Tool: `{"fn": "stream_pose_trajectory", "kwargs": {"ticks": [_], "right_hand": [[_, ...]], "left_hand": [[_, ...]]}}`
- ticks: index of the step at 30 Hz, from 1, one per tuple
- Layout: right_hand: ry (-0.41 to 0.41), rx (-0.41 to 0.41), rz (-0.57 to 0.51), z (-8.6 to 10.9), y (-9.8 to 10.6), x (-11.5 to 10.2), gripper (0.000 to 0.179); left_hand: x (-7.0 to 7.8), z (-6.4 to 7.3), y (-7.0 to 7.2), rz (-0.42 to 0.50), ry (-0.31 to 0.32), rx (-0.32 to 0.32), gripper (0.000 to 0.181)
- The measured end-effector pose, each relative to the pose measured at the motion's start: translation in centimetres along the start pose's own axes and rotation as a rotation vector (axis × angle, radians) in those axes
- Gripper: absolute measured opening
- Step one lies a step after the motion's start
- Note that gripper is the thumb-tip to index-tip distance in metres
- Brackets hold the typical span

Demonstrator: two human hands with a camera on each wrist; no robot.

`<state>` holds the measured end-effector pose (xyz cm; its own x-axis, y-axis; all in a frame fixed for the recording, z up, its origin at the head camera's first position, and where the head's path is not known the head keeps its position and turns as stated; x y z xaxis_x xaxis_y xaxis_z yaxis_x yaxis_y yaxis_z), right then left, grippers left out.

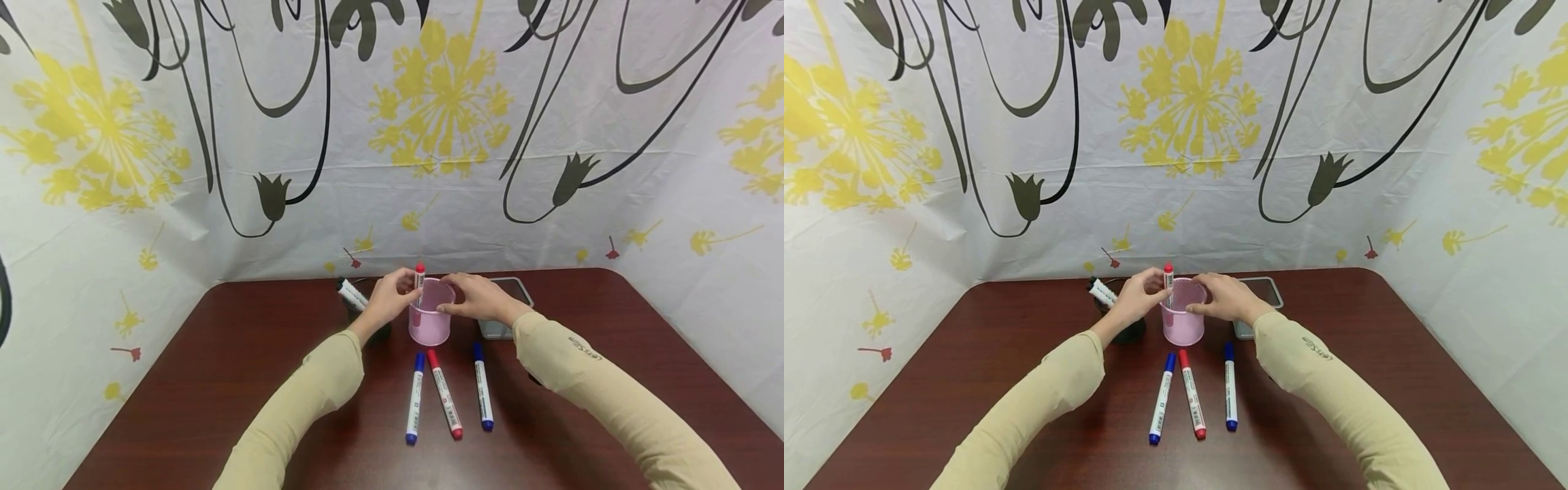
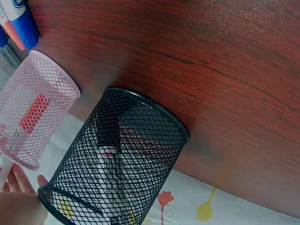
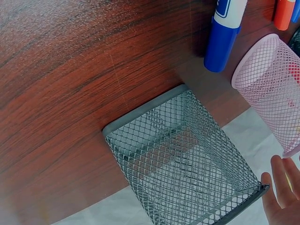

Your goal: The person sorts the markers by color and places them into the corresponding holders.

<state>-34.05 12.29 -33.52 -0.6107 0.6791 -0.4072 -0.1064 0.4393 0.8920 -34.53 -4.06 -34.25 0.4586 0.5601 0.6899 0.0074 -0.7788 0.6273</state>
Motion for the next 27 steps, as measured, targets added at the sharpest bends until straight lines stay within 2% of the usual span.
{"fn": "stream_pose_trajectory", "kwargs": {"ticks": [14, 22, 27], "right_hand": [[0.001, -0.002, 0.005, -0.08, -0.04, 0.01, 0.064], [0.006, 0.001, 0.006, -0.03, 0.03, -0.12, 0.062], [0.006, 0.002, 0.004, 0.03, 0.02, -0.18, 0.063]], "left_hand": [[0.02, -0.17, -0.42, -0.059, 0.003, -0.077, 0.023], [0.21, -0.13, -0.41, -0.063, -0.003, -0.085, 0.026], [0.14, -0.04, -0.24, -0.087, -0.014, -0.065, 0.026]]}}
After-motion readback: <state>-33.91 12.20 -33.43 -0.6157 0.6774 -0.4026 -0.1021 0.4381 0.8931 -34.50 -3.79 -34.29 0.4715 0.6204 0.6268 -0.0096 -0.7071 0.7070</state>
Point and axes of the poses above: each hand's wrist, its own z-axis away from the middle knuckle, its own y-axis out of the back of the hand, x = y × z, the point moved 5 cm from there along -z, towards the middle knuckle, and after that the axes turned 6 degrees about -z, right-handed, at the moved point
